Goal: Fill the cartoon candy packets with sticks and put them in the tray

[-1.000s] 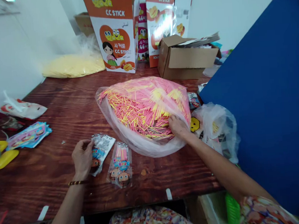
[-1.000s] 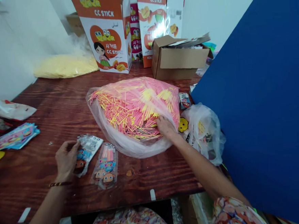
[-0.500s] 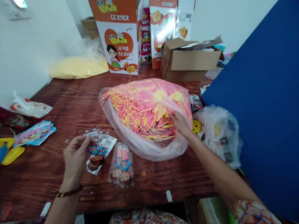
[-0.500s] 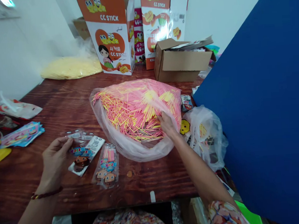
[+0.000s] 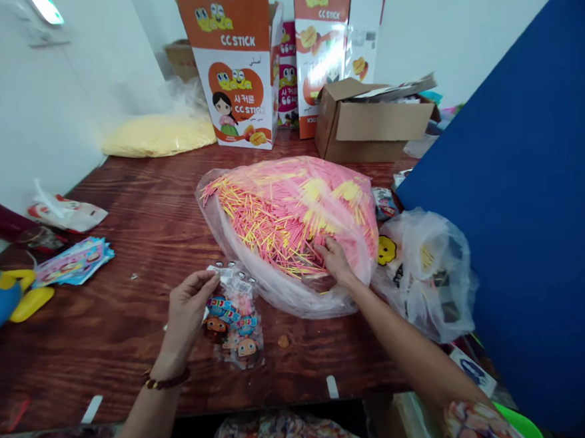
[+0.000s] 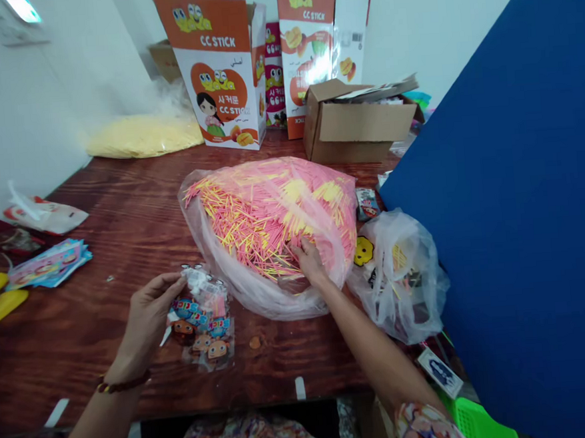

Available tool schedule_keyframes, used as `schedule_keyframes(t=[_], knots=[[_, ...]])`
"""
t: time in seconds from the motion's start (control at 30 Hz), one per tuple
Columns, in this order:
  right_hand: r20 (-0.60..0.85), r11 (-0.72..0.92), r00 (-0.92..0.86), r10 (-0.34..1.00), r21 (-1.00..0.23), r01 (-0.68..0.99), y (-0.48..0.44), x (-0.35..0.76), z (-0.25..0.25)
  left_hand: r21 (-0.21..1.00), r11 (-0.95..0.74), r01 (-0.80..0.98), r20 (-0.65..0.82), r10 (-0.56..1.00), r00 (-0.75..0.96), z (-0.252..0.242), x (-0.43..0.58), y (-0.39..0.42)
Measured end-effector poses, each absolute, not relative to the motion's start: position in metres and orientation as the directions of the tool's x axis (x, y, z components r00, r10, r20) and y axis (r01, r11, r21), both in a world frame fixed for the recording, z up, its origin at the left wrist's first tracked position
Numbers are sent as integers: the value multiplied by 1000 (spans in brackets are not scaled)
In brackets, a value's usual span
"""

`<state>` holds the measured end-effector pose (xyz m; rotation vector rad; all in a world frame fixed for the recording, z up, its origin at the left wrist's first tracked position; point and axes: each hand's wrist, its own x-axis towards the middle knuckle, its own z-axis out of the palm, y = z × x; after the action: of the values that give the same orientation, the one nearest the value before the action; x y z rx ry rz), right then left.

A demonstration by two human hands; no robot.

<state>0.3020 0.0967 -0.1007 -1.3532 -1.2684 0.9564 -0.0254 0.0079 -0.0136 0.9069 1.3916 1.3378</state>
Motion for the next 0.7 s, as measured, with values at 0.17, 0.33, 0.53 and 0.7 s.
schedule_keyframes(t=[0.17, 0.33, 0.53, 0.7], knots=[[102, 82, 129, 986, -985, 153, 89, 291, -94, 988, 100, -115, -125, 965, -231, -16, -24, 8], [41, 27, 92, 995, -988, 150, 82, 285, -99, 988, 113, -106, -130, 975, -178, -12, -16, 7], [28, 11, 107, 994, -987, 159, 84, 288, -100, 984, 157, -86, -166, 980, -108, -13, -4, 4], [40, 22, 49, 998, -949, 313, 85, 293, -89, 983, 169, -73, -173, 983, -54, -11, 5, 4]])
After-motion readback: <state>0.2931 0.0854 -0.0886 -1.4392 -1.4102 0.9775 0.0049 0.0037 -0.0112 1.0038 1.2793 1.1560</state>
